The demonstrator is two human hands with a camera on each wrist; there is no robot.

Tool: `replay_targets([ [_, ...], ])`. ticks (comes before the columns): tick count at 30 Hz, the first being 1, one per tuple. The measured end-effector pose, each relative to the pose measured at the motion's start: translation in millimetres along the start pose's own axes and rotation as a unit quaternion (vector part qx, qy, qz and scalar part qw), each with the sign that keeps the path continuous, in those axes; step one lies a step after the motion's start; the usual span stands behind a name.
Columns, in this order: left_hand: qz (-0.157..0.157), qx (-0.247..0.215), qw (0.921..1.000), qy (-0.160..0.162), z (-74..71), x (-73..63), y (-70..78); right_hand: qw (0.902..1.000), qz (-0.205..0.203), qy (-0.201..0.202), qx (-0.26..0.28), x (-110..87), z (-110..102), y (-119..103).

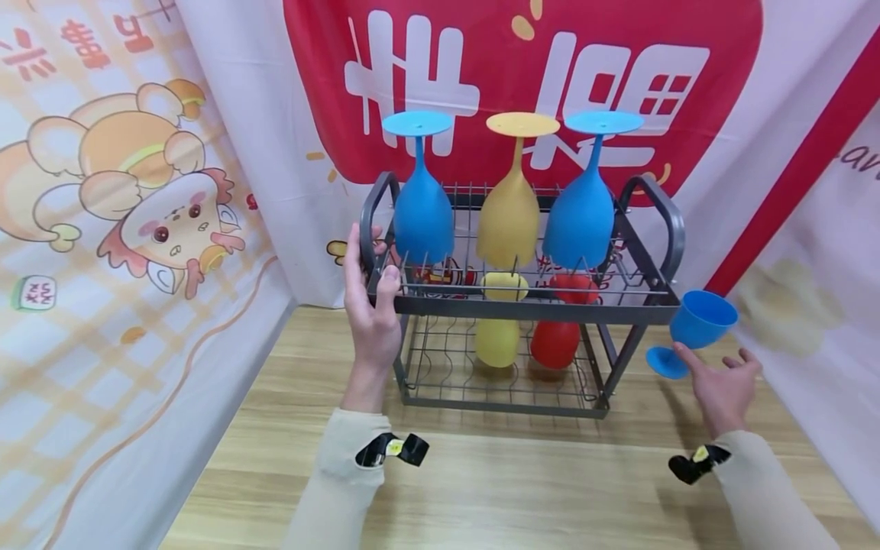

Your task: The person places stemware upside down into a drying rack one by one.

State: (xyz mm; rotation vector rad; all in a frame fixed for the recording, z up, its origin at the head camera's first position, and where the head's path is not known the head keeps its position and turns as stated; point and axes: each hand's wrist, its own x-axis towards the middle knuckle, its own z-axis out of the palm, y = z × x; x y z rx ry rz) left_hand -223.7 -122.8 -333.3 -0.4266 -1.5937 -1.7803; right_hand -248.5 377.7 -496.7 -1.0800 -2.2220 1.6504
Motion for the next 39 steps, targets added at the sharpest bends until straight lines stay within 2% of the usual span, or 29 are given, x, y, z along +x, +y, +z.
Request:
replay_targets([
  [7, -0.004, -0.006, 1.0000, -0.002, 0.8, -0.8, -0.3, 0.9999, 0.004, -0.013, 0.001, 8.8, 2, -10],
  [14, -0.001, -0.009, 0.9999, 0.006, -3.5, -1.0, 0.8, 0.9994, 0.013, -0.023, 0.020, 17.0, 14, -19],
  [19, 0.005, -0.009, 0.9999, 0.004, -3.0, -0.2, 1.1, 0.9989, 0.016, -0.026, 0.036, 22.9, 18, -19],
  [29, 0.002, -0.014, 0.9999, 0.004, 2.5, -1.5, 0.6, 0.9973, 0.015, -0.037, 0.061, 32.1, 14, -19],
  [39, 0.005, -0.013, 0.9999, 0.004, 2.3, -0.9, -0.1, 0.9973, 0.008, -0.039, 0.061, 29.4, 17, -17],
])
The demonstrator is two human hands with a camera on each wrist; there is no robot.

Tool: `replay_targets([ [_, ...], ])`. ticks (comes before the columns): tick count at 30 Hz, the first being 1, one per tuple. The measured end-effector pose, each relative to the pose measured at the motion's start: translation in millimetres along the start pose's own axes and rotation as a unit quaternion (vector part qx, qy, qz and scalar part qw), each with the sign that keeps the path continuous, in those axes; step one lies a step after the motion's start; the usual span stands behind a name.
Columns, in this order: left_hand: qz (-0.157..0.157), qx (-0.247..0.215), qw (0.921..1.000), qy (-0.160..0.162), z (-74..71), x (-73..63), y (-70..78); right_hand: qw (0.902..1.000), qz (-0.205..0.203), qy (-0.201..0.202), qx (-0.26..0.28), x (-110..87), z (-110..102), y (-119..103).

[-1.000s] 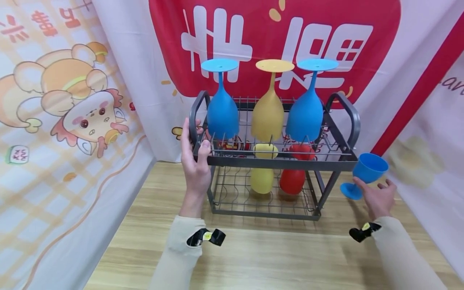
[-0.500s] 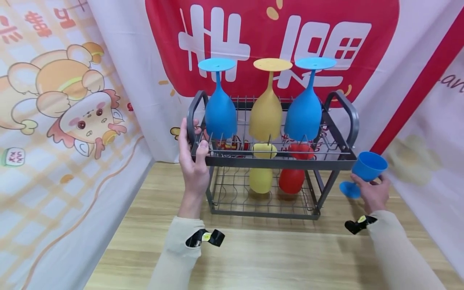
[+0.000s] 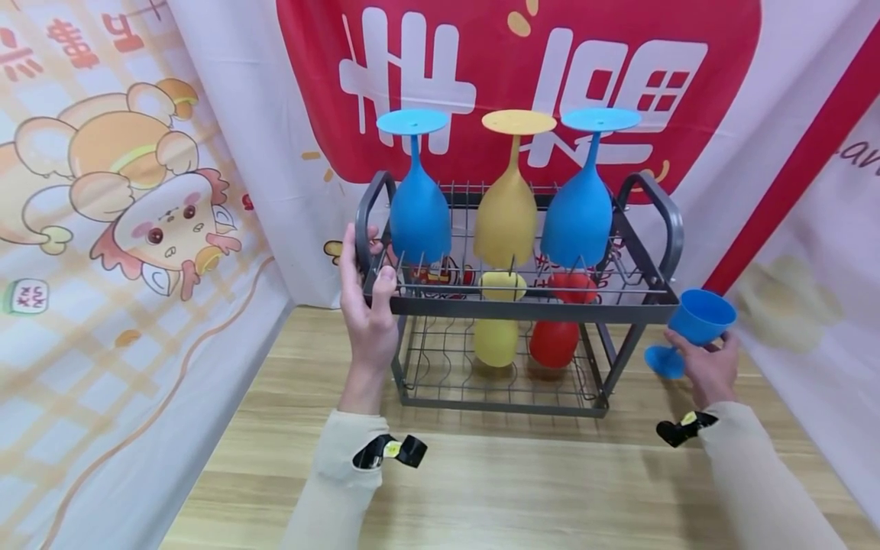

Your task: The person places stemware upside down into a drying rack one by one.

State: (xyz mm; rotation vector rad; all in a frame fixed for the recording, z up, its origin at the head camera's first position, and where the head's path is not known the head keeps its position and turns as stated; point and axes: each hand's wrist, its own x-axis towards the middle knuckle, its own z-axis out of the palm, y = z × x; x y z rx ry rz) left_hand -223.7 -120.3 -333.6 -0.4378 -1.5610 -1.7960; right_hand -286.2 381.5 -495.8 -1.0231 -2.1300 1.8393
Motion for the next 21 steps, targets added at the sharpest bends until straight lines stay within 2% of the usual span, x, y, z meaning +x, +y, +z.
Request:
replay_targets([
  [8, 0.000, 0.000, 1.0000, 0.000, -1.3, 0.5, -0.5, 0.9978, -0.064, 0.013, -0.009, -17.3, 3, 12],
  [21, 0.000, 0.004, 1.0000, 0.000, -1.5, 0.3, -2.2, 0.9921, -0.121, -0.029, 0.012, -67.5, -17, 27],
])
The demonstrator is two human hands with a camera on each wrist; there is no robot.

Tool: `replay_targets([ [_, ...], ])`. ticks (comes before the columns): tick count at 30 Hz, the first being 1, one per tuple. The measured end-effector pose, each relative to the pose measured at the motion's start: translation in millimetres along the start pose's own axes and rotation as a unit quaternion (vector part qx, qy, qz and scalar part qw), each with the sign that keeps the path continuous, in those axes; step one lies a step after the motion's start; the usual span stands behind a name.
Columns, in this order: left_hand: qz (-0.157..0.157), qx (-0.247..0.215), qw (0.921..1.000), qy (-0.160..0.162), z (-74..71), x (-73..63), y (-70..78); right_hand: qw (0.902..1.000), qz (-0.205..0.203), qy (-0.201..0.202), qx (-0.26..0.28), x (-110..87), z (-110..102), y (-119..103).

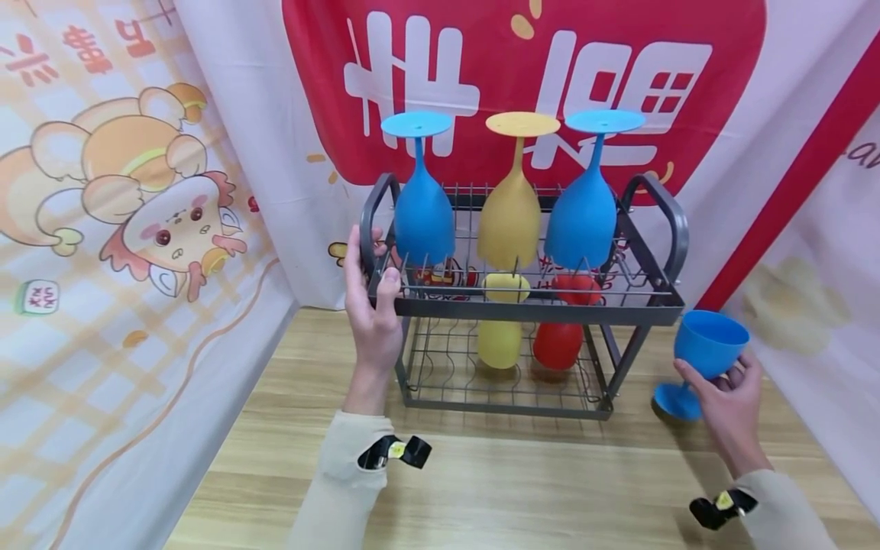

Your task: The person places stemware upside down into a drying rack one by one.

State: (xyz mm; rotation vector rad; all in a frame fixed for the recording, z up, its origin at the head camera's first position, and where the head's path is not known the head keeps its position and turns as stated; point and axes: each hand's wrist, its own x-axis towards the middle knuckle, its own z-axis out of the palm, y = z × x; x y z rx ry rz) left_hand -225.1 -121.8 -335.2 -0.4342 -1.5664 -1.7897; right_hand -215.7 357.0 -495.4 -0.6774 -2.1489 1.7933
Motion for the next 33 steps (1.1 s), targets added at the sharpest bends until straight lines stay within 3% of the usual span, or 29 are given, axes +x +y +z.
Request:
replay_targets([
  [5, -0.002, 0.001, 1.0000, 0.001, 0.7, -0.7, 0.0, 0.9997, 0.002, -0.010, 0.021, -26.9, -5, -2],
  [9, -0.005, -0.004, 1.0000, -0.002, 1.5, -0.3, 0.6, 1.0000, -0.003, -0.005, 0.006, -50.3, -5, -6],
  [13, -0.008, -0.007, 0.9999, -0.001, 1.9, 0.3, 1.2, 0.9987, -0.048, -0.006, -0.016, -74.7, -2, -7],
  [21, -0.006, 0.003, 1.0000, -0.002, 0.4, 1.4, 1.2, 0.9875, -0.154, -0.033, 0.007, -113.6, 12, -9],
  [27, -0.007, 0.003, 1.0000, -0.003, 0.7, 1.5, 1.6, 0.9688, -0.234, -0.048, -0.067, -136.4, 25, -15],
  [33, -0.007, 0.006, 0.9999, -0.004, -0.3, 0.4, 3.4, 0.9378, -0.304, -0.093, -0.140, -146.7, 39, -23],
])
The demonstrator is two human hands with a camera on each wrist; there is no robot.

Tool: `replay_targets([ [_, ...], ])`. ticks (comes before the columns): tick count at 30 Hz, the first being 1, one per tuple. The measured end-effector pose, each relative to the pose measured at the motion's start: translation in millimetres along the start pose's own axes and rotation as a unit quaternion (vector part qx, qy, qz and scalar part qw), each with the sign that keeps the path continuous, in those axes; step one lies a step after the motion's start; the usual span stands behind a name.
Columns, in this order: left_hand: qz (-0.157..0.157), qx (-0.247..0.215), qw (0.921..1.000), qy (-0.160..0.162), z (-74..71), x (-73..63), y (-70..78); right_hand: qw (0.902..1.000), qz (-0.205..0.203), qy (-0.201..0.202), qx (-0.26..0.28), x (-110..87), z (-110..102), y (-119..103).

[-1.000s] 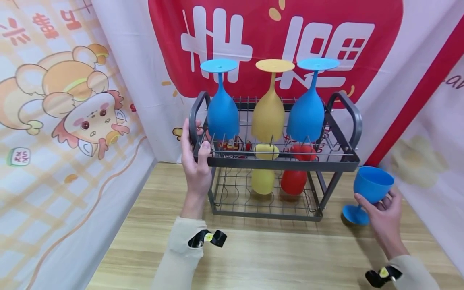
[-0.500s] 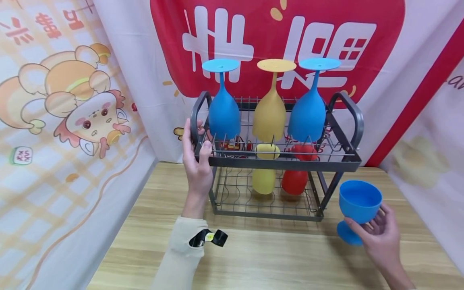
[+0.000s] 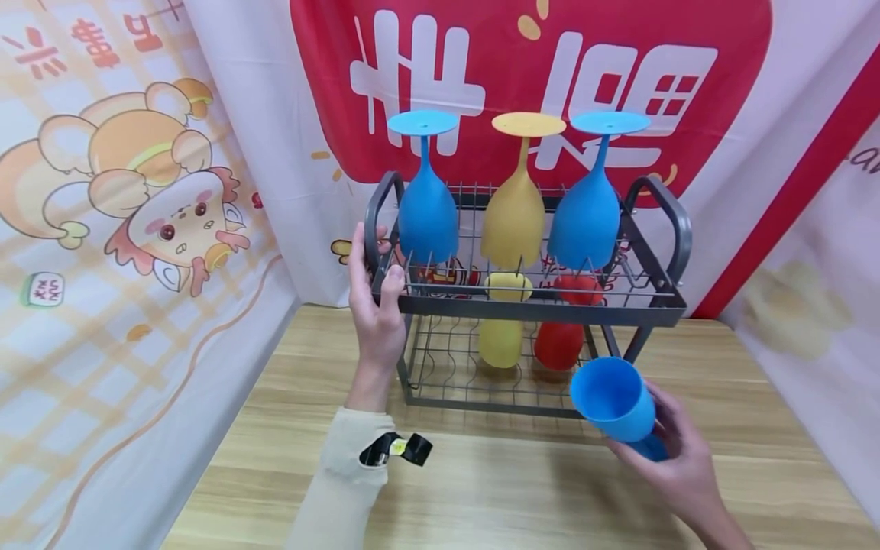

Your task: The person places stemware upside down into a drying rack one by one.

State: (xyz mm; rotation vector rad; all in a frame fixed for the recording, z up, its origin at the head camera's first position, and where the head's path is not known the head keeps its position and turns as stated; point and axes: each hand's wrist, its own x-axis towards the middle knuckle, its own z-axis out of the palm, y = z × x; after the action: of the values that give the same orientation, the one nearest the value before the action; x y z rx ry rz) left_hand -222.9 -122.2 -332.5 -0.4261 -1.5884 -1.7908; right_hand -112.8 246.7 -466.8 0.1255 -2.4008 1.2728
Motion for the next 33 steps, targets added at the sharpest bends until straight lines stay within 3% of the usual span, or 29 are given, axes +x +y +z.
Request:
replay_targets([
  [5, -0.006, 0.001, 1.0000, -0.001, -0.1, -0.5, 0.6, 0.9943, -0.086, -0.043, -0.046, 7.8, 10, -11],
  [9, -0.007, -0.001, 1.0000, -0.001, -0.3, -0.1, -0.2, 0.9816, -0.151, -0.072, -0.093, 14.0, 18, -21],
  [13, -0.004, -0.003, 1.0000, -0.003, -0.4, 0.6, -0.9, 0.9690, -0.190, -0.105, -0.119, 18.6, 27, -30],
  [27, -0.001, 0.000, 1.0000, -0.002, -0.9, 0.3, -1.4, 0.9424, -0.212, -0.215, -0.144, 26.2, 52, -55],
  [33, 0.002, 0.004, 1.0000, -0.004, -1.2, 0.0, -2.1, 0.9414, -0.205, -0.224, -0.148, 27.7, 58, -59],
])
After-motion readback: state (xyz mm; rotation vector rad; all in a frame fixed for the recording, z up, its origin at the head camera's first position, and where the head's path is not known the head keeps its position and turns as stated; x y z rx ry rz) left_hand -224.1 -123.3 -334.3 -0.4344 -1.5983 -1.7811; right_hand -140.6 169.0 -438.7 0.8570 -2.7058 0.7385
